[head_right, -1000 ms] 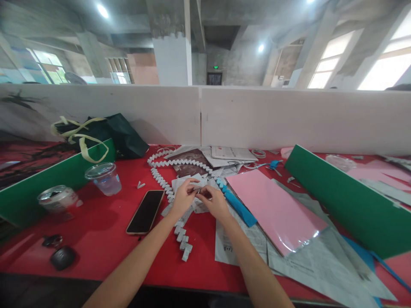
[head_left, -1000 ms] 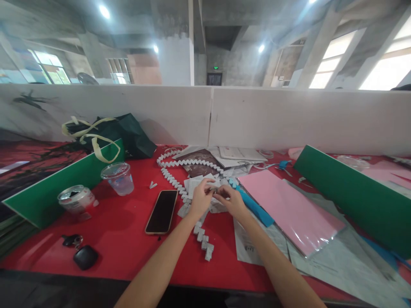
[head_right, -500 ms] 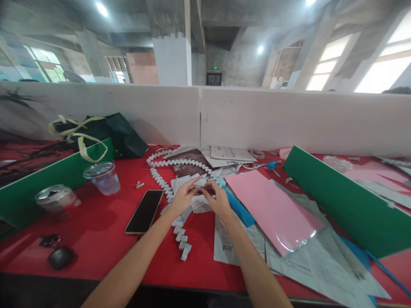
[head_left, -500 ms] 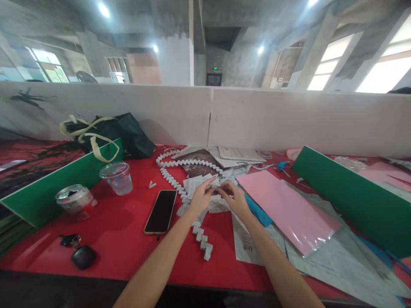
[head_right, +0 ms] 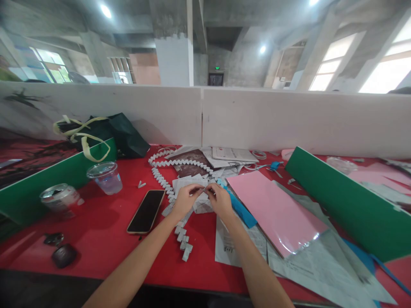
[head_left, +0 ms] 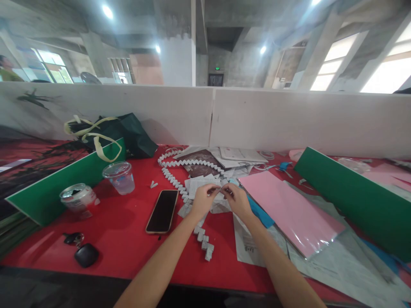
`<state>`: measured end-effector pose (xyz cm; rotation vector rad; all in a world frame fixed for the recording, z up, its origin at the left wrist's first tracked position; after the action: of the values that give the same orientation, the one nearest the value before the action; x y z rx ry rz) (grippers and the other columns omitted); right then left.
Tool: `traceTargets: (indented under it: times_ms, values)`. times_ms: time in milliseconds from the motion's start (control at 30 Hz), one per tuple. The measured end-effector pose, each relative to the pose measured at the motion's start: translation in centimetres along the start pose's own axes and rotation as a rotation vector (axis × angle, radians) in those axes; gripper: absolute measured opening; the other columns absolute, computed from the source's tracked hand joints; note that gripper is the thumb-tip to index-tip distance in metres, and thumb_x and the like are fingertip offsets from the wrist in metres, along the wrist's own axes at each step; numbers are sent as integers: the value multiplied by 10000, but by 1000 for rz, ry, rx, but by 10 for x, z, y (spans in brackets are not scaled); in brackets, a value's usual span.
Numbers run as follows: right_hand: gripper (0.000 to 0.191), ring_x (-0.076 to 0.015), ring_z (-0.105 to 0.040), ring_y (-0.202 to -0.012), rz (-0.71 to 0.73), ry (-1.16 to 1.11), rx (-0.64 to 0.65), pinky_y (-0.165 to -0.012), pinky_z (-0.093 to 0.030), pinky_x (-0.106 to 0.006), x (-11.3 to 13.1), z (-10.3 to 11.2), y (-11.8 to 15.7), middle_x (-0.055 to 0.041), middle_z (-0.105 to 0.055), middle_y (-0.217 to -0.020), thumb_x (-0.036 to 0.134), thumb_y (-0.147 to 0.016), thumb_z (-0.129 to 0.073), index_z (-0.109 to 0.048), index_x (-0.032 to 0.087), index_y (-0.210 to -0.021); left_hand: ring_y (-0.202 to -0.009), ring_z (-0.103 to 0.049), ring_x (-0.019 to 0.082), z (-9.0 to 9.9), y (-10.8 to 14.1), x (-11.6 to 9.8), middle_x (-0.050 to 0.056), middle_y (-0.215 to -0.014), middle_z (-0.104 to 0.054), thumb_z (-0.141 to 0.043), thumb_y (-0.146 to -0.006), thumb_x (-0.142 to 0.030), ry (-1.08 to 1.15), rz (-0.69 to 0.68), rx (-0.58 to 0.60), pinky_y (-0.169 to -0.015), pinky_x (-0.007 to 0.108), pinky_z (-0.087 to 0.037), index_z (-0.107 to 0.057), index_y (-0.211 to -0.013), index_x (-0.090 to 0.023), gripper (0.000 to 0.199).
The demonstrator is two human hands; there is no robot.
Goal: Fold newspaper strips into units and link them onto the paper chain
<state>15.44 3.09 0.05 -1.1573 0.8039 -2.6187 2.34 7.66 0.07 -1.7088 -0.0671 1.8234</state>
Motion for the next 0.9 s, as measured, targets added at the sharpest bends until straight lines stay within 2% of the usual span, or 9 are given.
traceTargets:
  times_ms: [133, 233, 333, 500, 633, 733, 800, 900]
  values:
    - [112, -168, -598, -682, 3, -23, 14, -590, -461, -256, 2, -1, 1, -35, -634, -763, 286, -831, -525, -607, 210, -827, -740, -611, 198, 9, -2, -8, 52, -763, -686, -644, -716, -146, -124, -50, -59, -707, 301, -464, -723, -746, -205, 103]
    - [143, -171, -604, -724, -1, -54, 27, -604, -466, -258, 3, -4, 1, -43, -655, -817, 327, -826, -540, -618, 210, -850, -677, -598, 191, 13, -4, -9, 37, -698, -678, -652, -685, -105, -143, -29, -45, -685, 303, -457, -726, -702, -223, 140]
    - [138, -162, -586, -672, -5, -33, 30, -593, -448, -257, 2, -5, 0, -30, -648, -749, 313, -822, -540, -624, 205, -815, -646, -587, 183, 11, -5, -5, 31, -664, -663, -655, -679, -116, -124, -17, -18, -677, 301, -460, -721, -693, -220, 125]
    - [141, -156, -554, -601, -28, -7, 35, -570, -418, -257, 0, -3, -1, -16, -624, -654, 309, -809, -546, -616, 198, -759, -714, -606, 176, 5, -3, 3, 34, -754, -668, -614, -707, -125, -44, 7, 29, -678, 277, -470, -677, -850, -193, 171]
    - [146, -162, -577, -638, -40, -55, 53, -593, -437, -263, -1, -9, -1, -30, -654, -734, 325, -802, -553, -633, 203, -791, -611, -582, 142, 8, -2, 4, -16, -631, -602, -612, -686, -97, -48, 35, -5, -616, 243, -456, -625, -913, -195, 248]
    - [148, -161, -589, -652, -45, -88, 73, -617, -454, -271, -1, -11, -1, -36, -661, -766, 301, -804, -543, -640, 197, -844, -594, -598, 146, 11, -6, 8, -9, -633, -617, -631, -693, -145, 61, 120, 47, -610, 257, -480, -603, -1035, -184, 346]
    - [166, -159, -589, -634, -63, -119, 50, -615, -465, -277, -3, -8, -1, -31, -651, -740, 304, -802, -546, -630, 195, -893, -613, -618, 158, 19, -11, 11, 19, -668, -642, -623, -720, -214, 146, 161, 37, -628, 282, -503, -604, -1053, -163, 338]
    - [177, -163, -596, -664, -71, -151, -35, -627, -476, -281, -6, 1, -2, -31, -638, -753, 316, -799, -551, -596, 197, -922, -634, -637, 162, 43, -19, 18, 56, -725, -661, -587, -751, -294, 170, 201, -115, -628, 287, -517, -612, -962, -140, 263]
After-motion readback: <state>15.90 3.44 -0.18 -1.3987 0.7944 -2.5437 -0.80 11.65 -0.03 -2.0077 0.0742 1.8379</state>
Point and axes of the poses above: each hand's wrist, its own y-axis away from the middle knuckle, its own z-axis out of the back of the hand, x = y × z, the point moved 5 cm from there along -y, towards the middle knuckle
